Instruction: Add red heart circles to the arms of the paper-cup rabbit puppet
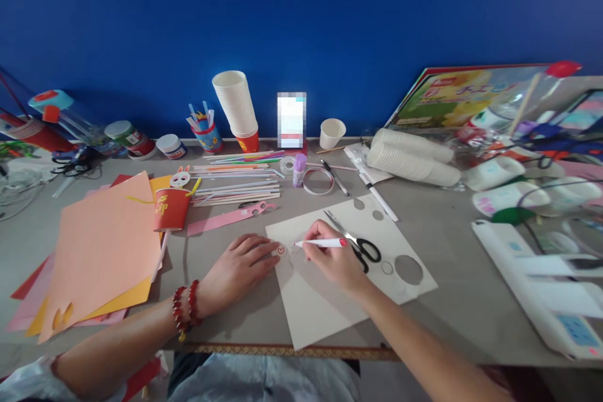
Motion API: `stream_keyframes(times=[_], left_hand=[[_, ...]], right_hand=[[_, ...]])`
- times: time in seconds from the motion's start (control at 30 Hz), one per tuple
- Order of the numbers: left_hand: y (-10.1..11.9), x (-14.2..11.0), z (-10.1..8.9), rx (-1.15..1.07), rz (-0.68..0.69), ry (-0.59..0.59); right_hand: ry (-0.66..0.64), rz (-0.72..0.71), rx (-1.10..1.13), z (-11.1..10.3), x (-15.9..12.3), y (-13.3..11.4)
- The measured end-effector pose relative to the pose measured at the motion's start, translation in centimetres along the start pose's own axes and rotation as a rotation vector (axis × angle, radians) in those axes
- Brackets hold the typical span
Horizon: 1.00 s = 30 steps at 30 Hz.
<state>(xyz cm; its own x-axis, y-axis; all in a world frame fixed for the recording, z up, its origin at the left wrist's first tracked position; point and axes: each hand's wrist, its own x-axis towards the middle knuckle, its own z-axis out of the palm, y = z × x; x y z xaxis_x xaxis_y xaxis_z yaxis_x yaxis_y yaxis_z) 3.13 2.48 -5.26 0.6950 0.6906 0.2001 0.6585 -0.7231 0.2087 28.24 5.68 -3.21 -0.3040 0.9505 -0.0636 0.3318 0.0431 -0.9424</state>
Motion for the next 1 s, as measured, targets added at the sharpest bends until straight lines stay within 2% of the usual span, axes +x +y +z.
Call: stream_keyframes(times=[0.07, 0.2, 0.3, 0.5, 0.63, 1.0], left_hand=[[0.2, 0.0, -0.1, -0.005, -0.011, 0.018], [0.9, 0.2, -0.5, 0.016, -0.007, 0.052], [1.5, 0.8, -0.5, 0.036, 0.002, 0.042], [1.9, 2.0, 0.7, 0.041, -0.003, -0.006], [1.7, 2.3, 1.3, 0.013, -0.016, 0.007], [1.4, 2.2, 1.3, -0.051, -0.022, -0.016]], right_hand=[[0.003, -0.027, -0.038, -0.2, -0.1, 0.5], [0.119, -0.141, -0.099, 0.3, -0.3, 1.6], [0.154, -0.189, -0.116, 0.7, -0.3, 1.9], [0.137, -0.207, -0.164, 0.9, -0.2, 2.2], [0.120, -0.219, -0.195, 1.0, -0.1, 2.1], [0.094, -0.226, -0.223, 1.1, 0.0, 1.8]])
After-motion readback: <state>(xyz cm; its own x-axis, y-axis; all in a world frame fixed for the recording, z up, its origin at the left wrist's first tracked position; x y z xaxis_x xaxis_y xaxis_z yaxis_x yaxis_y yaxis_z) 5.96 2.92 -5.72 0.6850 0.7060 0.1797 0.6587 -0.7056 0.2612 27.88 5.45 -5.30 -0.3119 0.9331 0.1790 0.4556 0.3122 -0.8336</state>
